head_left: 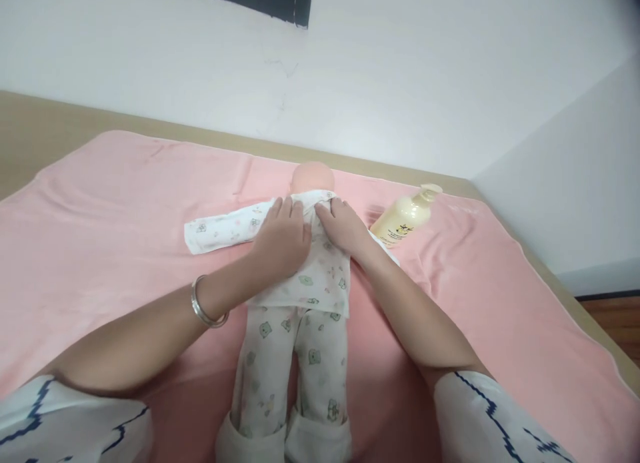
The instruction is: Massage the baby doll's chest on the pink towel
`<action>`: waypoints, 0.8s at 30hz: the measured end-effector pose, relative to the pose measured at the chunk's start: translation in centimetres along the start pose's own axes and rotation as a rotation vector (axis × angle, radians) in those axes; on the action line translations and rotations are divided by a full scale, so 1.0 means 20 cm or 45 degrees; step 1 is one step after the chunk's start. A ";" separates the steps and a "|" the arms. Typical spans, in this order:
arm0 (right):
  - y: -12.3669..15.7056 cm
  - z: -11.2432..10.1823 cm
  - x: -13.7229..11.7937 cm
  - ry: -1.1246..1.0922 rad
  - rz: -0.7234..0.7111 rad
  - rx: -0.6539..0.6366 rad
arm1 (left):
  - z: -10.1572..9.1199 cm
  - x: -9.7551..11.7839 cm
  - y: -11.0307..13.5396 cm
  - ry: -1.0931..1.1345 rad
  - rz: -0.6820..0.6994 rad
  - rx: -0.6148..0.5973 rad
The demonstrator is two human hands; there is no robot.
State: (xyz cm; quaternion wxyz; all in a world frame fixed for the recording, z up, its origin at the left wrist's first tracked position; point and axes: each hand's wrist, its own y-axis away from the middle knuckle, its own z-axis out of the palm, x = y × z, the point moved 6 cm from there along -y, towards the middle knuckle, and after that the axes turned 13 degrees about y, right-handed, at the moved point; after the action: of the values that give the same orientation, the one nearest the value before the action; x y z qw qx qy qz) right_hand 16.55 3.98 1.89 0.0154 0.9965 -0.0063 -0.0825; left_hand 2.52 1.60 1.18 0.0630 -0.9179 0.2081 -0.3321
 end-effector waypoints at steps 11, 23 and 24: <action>0.22 0.03 -0.18 0.222 -0.209 0.154 | -0.04 -0.17 -0.19 0.040 -0.156 -0.019; 0.15 0.01 -0.12 0.205 -0.142 0.078 | 0.03 -0.06 -0.10 -0.154 0.300 -0.154; 0.19 0.01 -0.14 0.212 -0.180 0.084 | 0.03 -0.08 -0.12 -0.184 0.298 -0.159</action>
State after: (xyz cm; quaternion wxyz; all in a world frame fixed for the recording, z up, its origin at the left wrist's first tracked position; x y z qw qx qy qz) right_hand 13.67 0.13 2.36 -0.0228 0.9978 0.0625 0.0001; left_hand 2.62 4.50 0.29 0.0587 -0.9110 0.3289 -0.2420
